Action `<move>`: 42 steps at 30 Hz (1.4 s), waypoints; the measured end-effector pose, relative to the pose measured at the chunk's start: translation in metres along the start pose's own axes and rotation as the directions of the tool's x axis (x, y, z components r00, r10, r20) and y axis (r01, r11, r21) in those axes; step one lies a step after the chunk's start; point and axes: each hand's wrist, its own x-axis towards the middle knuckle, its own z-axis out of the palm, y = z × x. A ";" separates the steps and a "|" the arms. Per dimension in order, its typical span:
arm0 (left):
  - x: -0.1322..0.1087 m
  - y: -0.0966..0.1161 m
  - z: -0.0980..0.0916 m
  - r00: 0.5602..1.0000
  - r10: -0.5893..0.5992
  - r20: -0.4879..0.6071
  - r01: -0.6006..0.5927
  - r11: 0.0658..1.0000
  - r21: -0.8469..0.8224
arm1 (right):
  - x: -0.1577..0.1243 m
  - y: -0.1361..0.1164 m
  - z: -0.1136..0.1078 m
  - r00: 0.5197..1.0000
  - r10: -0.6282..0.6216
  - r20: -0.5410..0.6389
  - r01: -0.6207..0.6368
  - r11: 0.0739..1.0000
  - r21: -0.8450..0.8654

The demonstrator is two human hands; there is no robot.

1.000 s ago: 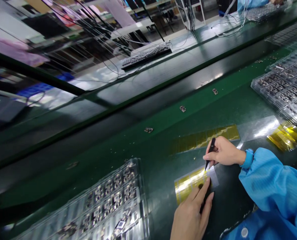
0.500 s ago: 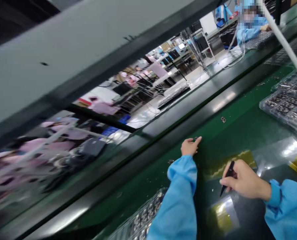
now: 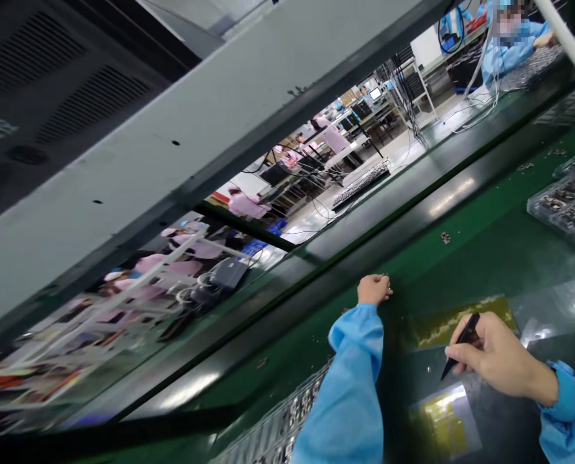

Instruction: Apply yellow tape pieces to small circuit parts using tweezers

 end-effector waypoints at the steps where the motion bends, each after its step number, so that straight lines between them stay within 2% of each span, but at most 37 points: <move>1: -0.013 0.003 -0.002 0.999 -0.040 0.025 0.041 0.997 -0.058 | 0.001 -0.002 -0.001 1.000 -0.015 -0.026 0.016 1.000 0.011; 2: -0.029 0.005 -0.004 0.994 -0.093 0.049 0.099 0.983 -0.153 | 0.001 -0.004 -0.001 0.998 -0.033 -0.057 0.034 0.999 0.025; 5: -0.092 0.007 -0.004 0.980 -0.141 0.142 0.179 0.933 -0.314 | 0.002 -0.006 0.001 0.978 -0.090 -0.186 0.104 0.992 0.070; 8: -0.152 0.005 0.005 0.949 -0.207 0.237 0.300 0.820 -0.487 | 0.002 -0.002 0.009 0.948 -0.109 -0.299 0.149 0.982 0.115; 10: -0.178 0.002 0.017 0.920 -0.258 0.296 0.388 0.709 -0.589 | 0.004 0.004 0.016 0.937 -0.100 -0.335 0.154 0.978 0.139; 12: -0.192 -0.001 0.029 0.902 -0.278 0.329 0.430 0.633 -0.643 | 0.006 0.011 0.022 0.934 -0.076 -0.350 0.137 0.979 0.153; 17: -0.197 -0.008 0.045 0.909 -0.222 0.352 0.412 0.591 -0.694 | 0.009 0.025 0.029 0.933 -0.047 -0.356 0.097 0.988 0.123; 29: -0.198 -0.012 0.048 0.917 -0.186 0.354 0.393 0.574 -0.718 | 0.011 0.038 0.029 0.940 -0.012 -0.342 0.053 0.992 0.110; 42: -0.198 -0.015 0.049 0.919 -0.183 0.348 0.387 0.585 -0.713 | 0.011 0.037 0.029 0.940 0.004 -0.340 0.045 0.990 0.133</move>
